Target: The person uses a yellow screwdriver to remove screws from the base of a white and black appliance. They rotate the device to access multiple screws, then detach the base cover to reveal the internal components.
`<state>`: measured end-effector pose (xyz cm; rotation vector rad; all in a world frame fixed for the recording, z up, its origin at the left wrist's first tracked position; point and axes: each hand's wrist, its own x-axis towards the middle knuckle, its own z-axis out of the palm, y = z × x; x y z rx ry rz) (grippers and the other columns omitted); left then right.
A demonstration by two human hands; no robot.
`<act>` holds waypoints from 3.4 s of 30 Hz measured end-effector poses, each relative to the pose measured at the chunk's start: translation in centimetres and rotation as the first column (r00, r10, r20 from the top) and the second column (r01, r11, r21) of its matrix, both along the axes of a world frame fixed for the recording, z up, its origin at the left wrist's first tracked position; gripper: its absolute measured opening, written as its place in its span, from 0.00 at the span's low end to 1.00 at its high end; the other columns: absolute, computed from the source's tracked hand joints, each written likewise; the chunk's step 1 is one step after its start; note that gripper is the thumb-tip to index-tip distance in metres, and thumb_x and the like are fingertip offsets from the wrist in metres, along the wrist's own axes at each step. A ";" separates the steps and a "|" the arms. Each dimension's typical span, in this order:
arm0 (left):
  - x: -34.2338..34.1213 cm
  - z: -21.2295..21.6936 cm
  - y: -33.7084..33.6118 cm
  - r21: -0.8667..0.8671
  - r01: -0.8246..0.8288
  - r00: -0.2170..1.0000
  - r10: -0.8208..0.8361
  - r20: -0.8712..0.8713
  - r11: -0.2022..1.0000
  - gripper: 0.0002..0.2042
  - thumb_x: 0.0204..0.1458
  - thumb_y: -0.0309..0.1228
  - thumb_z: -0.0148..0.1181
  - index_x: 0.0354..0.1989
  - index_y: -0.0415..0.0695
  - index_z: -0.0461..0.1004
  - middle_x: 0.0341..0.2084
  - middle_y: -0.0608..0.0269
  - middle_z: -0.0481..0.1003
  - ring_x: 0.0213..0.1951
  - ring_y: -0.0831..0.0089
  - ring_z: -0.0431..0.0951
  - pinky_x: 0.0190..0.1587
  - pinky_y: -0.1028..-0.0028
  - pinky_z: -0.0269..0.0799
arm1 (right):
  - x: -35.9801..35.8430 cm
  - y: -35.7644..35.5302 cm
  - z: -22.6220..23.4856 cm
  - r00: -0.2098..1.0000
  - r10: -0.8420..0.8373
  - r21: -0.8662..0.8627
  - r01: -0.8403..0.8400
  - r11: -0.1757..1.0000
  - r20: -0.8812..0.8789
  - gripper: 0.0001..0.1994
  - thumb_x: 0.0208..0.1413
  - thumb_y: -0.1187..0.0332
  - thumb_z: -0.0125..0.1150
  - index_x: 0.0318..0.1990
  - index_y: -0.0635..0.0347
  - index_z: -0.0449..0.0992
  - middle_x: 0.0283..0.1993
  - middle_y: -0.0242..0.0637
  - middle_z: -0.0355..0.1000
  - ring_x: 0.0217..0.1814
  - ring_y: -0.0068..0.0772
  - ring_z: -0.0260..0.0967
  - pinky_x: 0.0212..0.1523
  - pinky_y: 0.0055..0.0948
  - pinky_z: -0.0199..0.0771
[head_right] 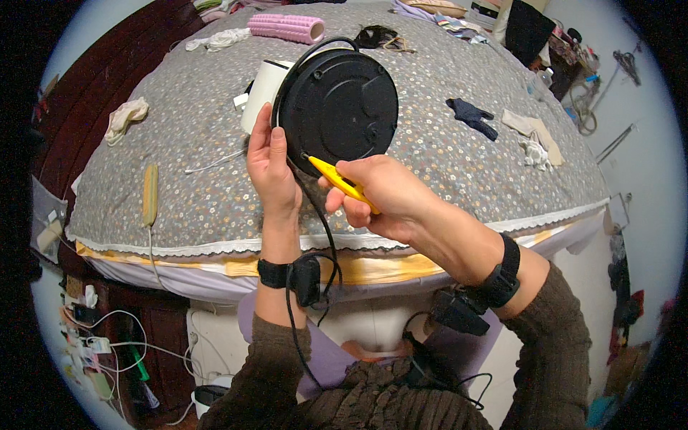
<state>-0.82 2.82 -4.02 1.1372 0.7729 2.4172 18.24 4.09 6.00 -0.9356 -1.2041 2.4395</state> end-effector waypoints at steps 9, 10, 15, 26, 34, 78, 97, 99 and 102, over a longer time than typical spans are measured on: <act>-1.1 0.1 -2.3 -0.080 0.105 0.948 -0.125 -0.292 0.991 0.44 0.47 0.22 0.64 0.78 0.50 0.56 0.78 0.51 0.47 0.73 0.60 0.61 0.73 0.62 0.61 | -0.6 0.3 0.1 0.999 -0.040 -0.059 0.042 0.997 0.036 0.15 0.74 0.65 0.44 0.55 0.67 0.72 0.30 0.44 0.78 0.15 0.18 0.58 0.17 0.19 0.58; -1.2 0.0 -2.2 -0.058 0.051 0.932 -0.068 -0.357 0.997 0.44 0.46 0.22 0.64 0.78 0.51 0.57 0.79 0.51 0.44 0.73 0.60 0.61 0.73 0.61 0.62 | -0.7 0.4 0.2 1.000 -0.016 -0.064 0.017 0.998 0.012 0.15 0.74 0.65 0.44 0.55 0.67 0.71 0.31 0.46 0.78 0.16 0.20 0.59 0.18 0.21 0.59; 0.2 -0.4 -1.2 0.060 -0.351 0.819 0.338 -0.465 0.934 0.36 0.46 0.18 0.74 0.66 0.60 0.75 0.81 0.52 0.34 0.77 0.48 0.53 0.73 0.58 0.60 | -1.4 0.6 0.7 0.996 0.017 -0.040 -0.021 0.999 -0.090 0.14 0.74 0.64 0.46 0.53 0.65 0.72 0.32 0.45 0.78 0.16 0.20 0.60 0.17 0.20 0.60; 0.7 1.3 1.3 0.054 -0.372 0.815 0.354 -0.459 0.927 0.29 0.51 0.16 0.69 0.64 0.49 0.77 0.75 0.52 0.59 0.72 0.60 0.64 0.67 0.67 0.68 | 0.0 1.3 2.8 0.919 -0.268 0.857 -0.373 -0.356 0.288 0.19 0.55 0.72 0.68 0.54 0.64 0.75 0.44 0.50 0.79 0.42 0.54 0.80 0.41 0.45 0.79; -2.0 3.0 1.7 -0.111 -0.168 0.818 0.076 -0.571 0.979 0.32 0.49 0.19 0.71 0.67 0.42 0.73 0.75 0.52 0.58 0.72 0.62 0.64 0.66 0.68 0.71 | 0.6 2.6 2.8 0.893 -0.374 0.862 -0.382 -0.334 0.251 0.14 0.60 0.72 0.66 0.53 0.60 0.76 0.39 0.47 0.79 0.36 0.53 0.80 0.34 0.43 0.79; 2.3 3.6 0.6 -0.243 -0.050 0.978 -0.002 -0.209 0.969 0.32 0.52 0.24 0.71 0.66 0.33 0.66 0.52 0.58 0.78 0.51 0.74 0.79 0.55 0.75 0.76 | 3.1 3.5 0.8 0.974 -0.167 0.907 0.071 -0.414 -0.152 0.13 0.54 0.75 0.71 0.48 0.60 0.82 0.32 0.40 0.73 0.28 0.42 0.75 0.27 0.36 0.74; 2.1 3.2 0.9 -0.218 -0.032 0.978 -0.014 -0.207 0.975 0.34 0.52 0.25 0.72 0.67 0.33 0.65 0.54 0.55 0.77 0.52 0.72 0.79 0.57 0.73 0.76 | 2.3 3.3 0.9 0.977 -0.191 0.915 0.006 -0.404 -0.091 0.13 0.55 0.76 0.70 0.48 0.64 0.82 0.31 0.41 0.73 0.27 0.44 0.75 0.27 0.36 0.74; 2.1 3.1 0.9 -0.227 -0.037 0.978 -0.011 -0.207 0.973 0.34 0.52 0.25 0.72 0.67 0.33 0.65 0.54 0.55 0.77 0.52 0.72 0.79 0.57 0.73 0.76 | 2.2 3.1 1.1 0.975 -0.205 0.900 -0.016 -0.435 -0.082 0.14 0.54 0.76 0.71 0.49 0.62 0.81 0.31 0.40 0.72 0.26 0.43 0.74 0.26 0.37 0.74; 2.2 3.0 0.9 -0.238 -0.049 0.977 -0.003 -0.213 0.970 0.34 0.52 0.26 0.73 0.67 0.32 0.65 0.54 0.56 0.77 0.52 0.73 0.79 0.56 0.73 0.77 | 2.2 2.7 1.8 0.970 -0.244 0.845 -0.122 -0.521 -0.010 0.14 0.54 0.74 0.70 0.49 0.61 0.80 0.31 0.39 0.70 0.24 0.41 0.74 0.24 0.38 0.74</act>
